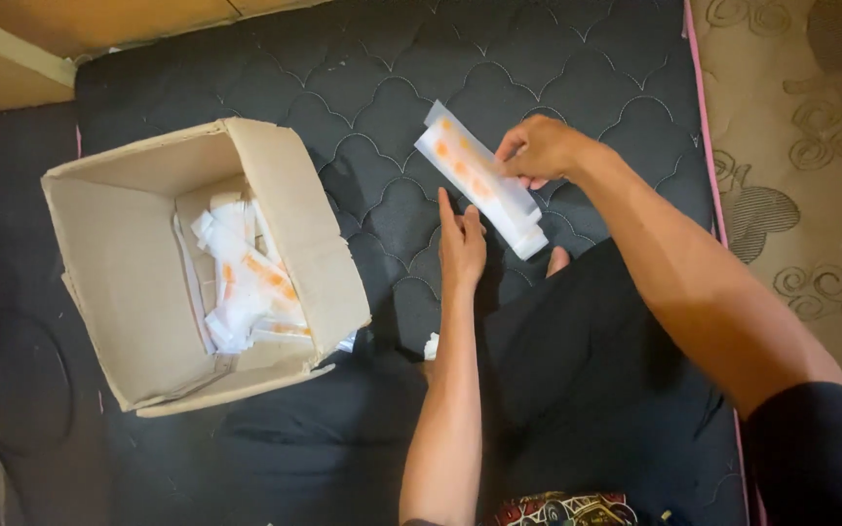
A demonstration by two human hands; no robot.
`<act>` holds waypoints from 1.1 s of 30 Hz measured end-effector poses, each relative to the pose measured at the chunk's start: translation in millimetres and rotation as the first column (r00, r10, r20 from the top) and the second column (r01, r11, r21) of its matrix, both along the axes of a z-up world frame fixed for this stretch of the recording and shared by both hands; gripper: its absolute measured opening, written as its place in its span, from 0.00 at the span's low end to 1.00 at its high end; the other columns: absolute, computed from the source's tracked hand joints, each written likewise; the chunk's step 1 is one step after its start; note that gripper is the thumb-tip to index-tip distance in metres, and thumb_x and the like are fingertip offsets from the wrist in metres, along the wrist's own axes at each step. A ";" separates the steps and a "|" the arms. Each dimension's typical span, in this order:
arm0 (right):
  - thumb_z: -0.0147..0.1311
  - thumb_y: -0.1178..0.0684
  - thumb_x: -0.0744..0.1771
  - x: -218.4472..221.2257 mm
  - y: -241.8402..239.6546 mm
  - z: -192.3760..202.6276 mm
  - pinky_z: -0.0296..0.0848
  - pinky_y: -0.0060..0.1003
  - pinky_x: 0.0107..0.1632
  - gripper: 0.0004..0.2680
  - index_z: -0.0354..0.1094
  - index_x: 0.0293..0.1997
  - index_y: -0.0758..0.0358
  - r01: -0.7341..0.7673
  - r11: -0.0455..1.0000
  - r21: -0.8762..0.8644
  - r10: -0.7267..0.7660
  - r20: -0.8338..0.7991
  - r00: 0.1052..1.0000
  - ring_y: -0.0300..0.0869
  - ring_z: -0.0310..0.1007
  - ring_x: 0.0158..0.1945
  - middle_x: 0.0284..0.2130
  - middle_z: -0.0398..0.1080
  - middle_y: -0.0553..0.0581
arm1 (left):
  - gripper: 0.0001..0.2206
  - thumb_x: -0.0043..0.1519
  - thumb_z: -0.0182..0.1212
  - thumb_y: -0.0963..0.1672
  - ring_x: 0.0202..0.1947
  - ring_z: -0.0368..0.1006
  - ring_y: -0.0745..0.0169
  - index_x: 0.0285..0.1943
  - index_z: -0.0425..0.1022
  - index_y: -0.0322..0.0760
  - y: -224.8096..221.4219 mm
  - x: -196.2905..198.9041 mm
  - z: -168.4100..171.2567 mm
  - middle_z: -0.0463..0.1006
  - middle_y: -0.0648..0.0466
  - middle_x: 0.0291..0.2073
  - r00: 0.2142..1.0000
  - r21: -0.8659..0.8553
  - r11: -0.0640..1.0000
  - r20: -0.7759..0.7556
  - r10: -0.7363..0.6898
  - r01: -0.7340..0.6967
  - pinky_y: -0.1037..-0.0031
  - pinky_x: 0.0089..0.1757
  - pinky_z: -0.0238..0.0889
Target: A person sits on the floor and inspects paper strips or bag components taken from a cardboard box.
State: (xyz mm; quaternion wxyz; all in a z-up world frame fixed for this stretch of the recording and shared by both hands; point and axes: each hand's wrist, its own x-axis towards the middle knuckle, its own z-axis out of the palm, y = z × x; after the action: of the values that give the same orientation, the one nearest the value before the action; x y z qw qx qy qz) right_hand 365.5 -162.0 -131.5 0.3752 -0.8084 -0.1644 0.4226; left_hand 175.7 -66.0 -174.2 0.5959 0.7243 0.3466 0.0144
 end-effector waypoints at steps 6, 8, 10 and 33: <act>0.58 0.58 0.66 -1.0 -1.2 23.2 0.81 0.38 0.36 0.11 0.73 0.52 0.69 -0.040 0.999 0.033 0.043 -0.115 0.992 0.46 0.78 0.31 0.34 0.74 0.69 | 0.28 0.73 0.34 0.46 0.34 0.72 0.57 0.82 0.35 0.31 -6.7 4.0 17.8 0.74 0.51 0.30 0.996 0.033 0.996 0.039 -0.080 0.079 0.66 0.39 0.68; 0.59 0.58 0.66 0.6 -0.8 8.6 0.81 0.39 0.36 0.10 0.73 0.51 0.69 -0.069 0.998 0.002 0.069 -0.111 0.991 0.48 0.79 0.32 0.35 0.75 0.71 | 0.28 0.73 0.34 0.45 0.33 0.72 0.59 0.82 0.35 0.31 -5.3 7.9 2.4 0.74 0.52 0.30 0.997 0.019 0.998 0.045 -0.061 0.060 0.68 0.38 0.67; 0.59 0.59 0.66 4.1 0.4 0.6 0.81 0.41 0.36 0.10 0.73 0.51 0.69 -0.095 0.995 -0.027 0.092 -0.104 0.990 0.49 0.79 0.32 0.36 0.75 0.72 | 0.28 0.73 0.34 0.45 0.31 0.71 0.61 0.82 0.34 0.32 -4.2 10.9 3.2 0.74 0.54 0.29 0.997 0.007 0.999 0.055 -0.046 0.045 0.70 0.37 0.66; 0.56 0.63 0.65 -19.6 15.0 37.1 0.85 0.43 0.34 0.18 0.69 0.63 0.67 -0.124 0.984 -0.126 0.131 0.050 0.990 0.59 0.80 0.40 0.44 0.73 0.79 | 0.29 0.72 0.37 0.45 0.33 0.74 0.54 0.82 0.37 0.31 1.6 14.7 -12.8 0.76 0.52 0.27 0.991 0.086 0.991 0.075 -0.113 0.106 0.66 0.39 0.66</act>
State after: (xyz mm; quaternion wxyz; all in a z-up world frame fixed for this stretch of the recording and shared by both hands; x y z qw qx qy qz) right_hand 345.9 -146.9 -94.4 0.2919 -0.8298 -0.2005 0.4313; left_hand 190.4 -64.5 -187.0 0.5790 0.7648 0.2813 0.0247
